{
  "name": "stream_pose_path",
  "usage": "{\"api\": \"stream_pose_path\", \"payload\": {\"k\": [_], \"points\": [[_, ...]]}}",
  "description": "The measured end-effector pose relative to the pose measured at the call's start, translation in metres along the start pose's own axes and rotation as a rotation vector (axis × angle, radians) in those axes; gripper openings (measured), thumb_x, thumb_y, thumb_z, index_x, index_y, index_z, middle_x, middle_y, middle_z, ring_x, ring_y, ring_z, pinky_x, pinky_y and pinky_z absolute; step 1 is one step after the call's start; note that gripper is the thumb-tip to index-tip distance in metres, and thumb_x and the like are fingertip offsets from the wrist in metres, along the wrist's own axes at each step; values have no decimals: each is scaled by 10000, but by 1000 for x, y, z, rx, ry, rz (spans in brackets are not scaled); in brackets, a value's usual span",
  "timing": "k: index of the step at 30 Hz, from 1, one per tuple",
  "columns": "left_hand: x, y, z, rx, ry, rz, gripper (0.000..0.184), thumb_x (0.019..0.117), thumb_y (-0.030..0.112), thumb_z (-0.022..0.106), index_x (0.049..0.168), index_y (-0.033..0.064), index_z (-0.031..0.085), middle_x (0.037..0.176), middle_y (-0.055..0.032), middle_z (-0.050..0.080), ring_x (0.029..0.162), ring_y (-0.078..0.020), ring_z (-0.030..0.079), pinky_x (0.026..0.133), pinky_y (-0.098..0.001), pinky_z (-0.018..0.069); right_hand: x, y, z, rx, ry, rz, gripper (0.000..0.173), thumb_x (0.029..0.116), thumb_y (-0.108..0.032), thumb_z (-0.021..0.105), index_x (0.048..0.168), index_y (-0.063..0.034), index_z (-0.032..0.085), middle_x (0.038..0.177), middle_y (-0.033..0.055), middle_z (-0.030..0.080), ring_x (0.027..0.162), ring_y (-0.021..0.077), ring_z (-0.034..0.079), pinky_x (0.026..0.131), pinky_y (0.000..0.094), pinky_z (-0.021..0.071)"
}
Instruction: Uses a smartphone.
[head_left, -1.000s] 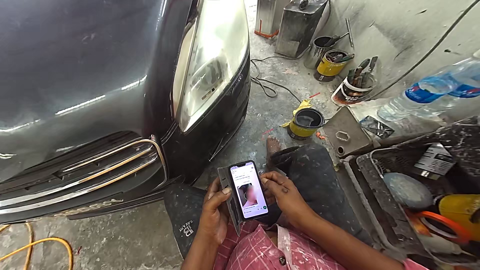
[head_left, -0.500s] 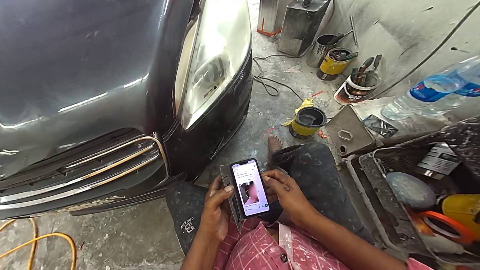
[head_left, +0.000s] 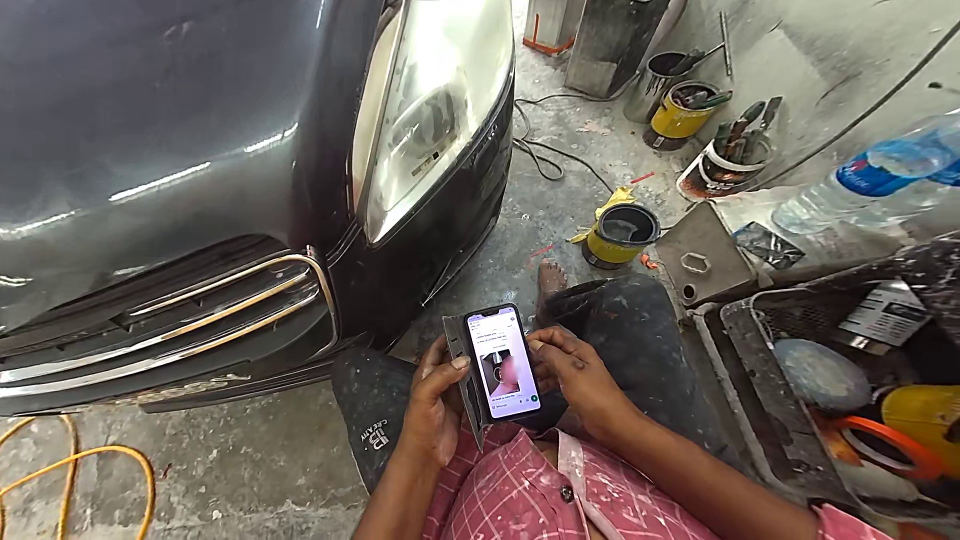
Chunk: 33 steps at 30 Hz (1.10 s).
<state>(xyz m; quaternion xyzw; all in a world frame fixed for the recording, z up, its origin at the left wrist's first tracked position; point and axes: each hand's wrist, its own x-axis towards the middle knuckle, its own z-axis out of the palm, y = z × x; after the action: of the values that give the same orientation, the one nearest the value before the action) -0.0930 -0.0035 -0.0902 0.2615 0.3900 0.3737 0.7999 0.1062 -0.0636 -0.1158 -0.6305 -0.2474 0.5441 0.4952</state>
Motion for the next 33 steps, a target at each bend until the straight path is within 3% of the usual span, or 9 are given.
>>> {"api": "stream_pose_path", "payload": {"k": [33], "points": [[0,3,1,-26,-2,-8,558,883,179,664,1426,147,543,1199,-152,682,1025,-225,704,876,-401,599,-1,-5,2,8,9,27,204,1088,-179,477,1130,-61,639,923,123,689,711,218,687,647,361,603]]}}
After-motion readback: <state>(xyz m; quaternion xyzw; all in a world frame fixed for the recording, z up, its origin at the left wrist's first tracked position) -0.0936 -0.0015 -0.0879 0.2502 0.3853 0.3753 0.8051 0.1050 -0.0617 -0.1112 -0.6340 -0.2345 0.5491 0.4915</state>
